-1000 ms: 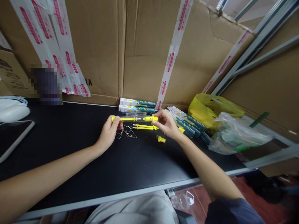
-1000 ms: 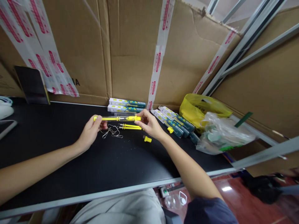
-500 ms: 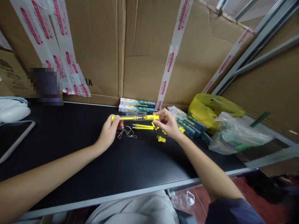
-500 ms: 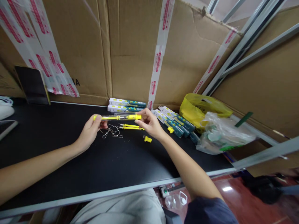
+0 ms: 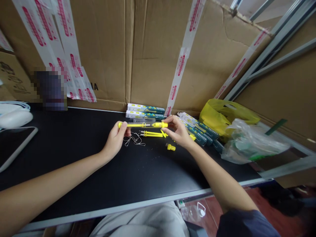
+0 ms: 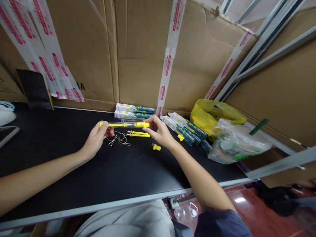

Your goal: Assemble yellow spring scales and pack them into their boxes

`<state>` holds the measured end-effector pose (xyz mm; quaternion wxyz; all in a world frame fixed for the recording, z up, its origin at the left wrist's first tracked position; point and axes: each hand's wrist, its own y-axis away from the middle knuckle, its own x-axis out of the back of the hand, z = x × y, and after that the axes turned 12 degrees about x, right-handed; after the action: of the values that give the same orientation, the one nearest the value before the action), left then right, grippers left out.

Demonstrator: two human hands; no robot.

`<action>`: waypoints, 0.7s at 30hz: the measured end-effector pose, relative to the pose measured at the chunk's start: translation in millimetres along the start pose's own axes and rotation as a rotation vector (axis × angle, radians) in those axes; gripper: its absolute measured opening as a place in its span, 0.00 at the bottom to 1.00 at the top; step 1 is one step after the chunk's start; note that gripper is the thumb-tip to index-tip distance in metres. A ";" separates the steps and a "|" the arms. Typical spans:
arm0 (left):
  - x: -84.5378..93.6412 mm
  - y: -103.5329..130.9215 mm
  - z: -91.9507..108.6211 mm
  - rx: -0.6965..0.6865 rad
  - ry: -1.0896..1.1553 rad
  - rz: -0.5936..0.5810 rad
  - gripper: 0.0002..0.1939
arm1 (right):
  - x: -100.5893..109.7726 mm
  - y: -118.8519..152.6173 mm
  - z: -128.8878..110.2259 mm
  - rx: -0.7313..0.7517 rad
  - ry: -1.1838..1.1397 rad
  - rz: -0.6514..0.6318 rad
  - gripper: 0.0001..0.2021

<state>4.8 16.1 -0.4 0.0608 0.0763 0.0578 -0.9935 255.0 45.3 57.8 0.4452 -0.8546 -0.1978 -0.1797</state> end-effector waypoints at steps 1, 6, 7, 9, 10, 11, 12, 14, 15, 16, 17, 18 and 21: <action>-0.2 0.2 0.4 0.000 0.001 0.003 0.22 | -0.3 0.3 0.1 -0.004 0.006 -0.006 0.13; -1.1 1.1 2.1 0.000 -0.001 0.006 0.21 | -1.2 2.6 4.8 -0.010 0.062 -0.019 0.13; -1.2 1.1 2.2 0.000 -0.001 0.006 0.22 | -1.3 3.2 5.9 -0.005 0.071 -0.021 0.13; -1.2 0.9 2.2 -0.002 -0.001 0.005 0.22 | -1.5 4.1 7.5 0.006 0.080 -0.027 0.12; -1.1 0.7 2.1 -0.002 -0.001 0.003 0.22 | -1.6 4.3 7.8 0.013 0.079 -0.031 0.12; -0.9 0.6 2.0 -0.002 0.000 0.001 0.22 | -1.8 4.4 7.9 0.019 0.076 -0.032 0.11; -0.8 0.4 1.9 -0.001 0.001 -0.001 0.22 | -1.9 4.4 7.8 0.021 0.068 -0.032 0.11; -0.6 0.3 1.9 0.000 0.004 -0.003 0.22 | -2.0 4.1 7.3 0.013 0.051 -0.032 0.11; -0.5 0.3 1.9 0.000 0.005 -0.003 0.22 | -1.9 3.9 7.0 0.006 0.044 -0.033 0.11; -0.5 0.4 1.9 0.000 0.006 -0.003 0.22 | -1.7 3.7 6.9 -0.001 0.040 -0.035 0.11; -0.5 0.4 2.0 -0.001 0.005 -0.002 0.22 | -1.5 3.6 6.8 -0.005 0.039 -0.038 0.11; -0.6 0.5 2.0 -0.003 0.003 -0.001 0.22 | -1.2 3.5 6.8 -0.006 0.039 -0.042 0.12; -0.7 0.5 2.0 -0.010 -0.004 0.004 0.22 | -0.8 3.2 6.8 0.000 0.045 -0.045 0.12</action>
<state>5.3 15.5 1.6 0.0631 0.0744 0.0623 -0.9933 256.8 49.1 51.5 0.4454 -0.8457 -0.2070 -0.2087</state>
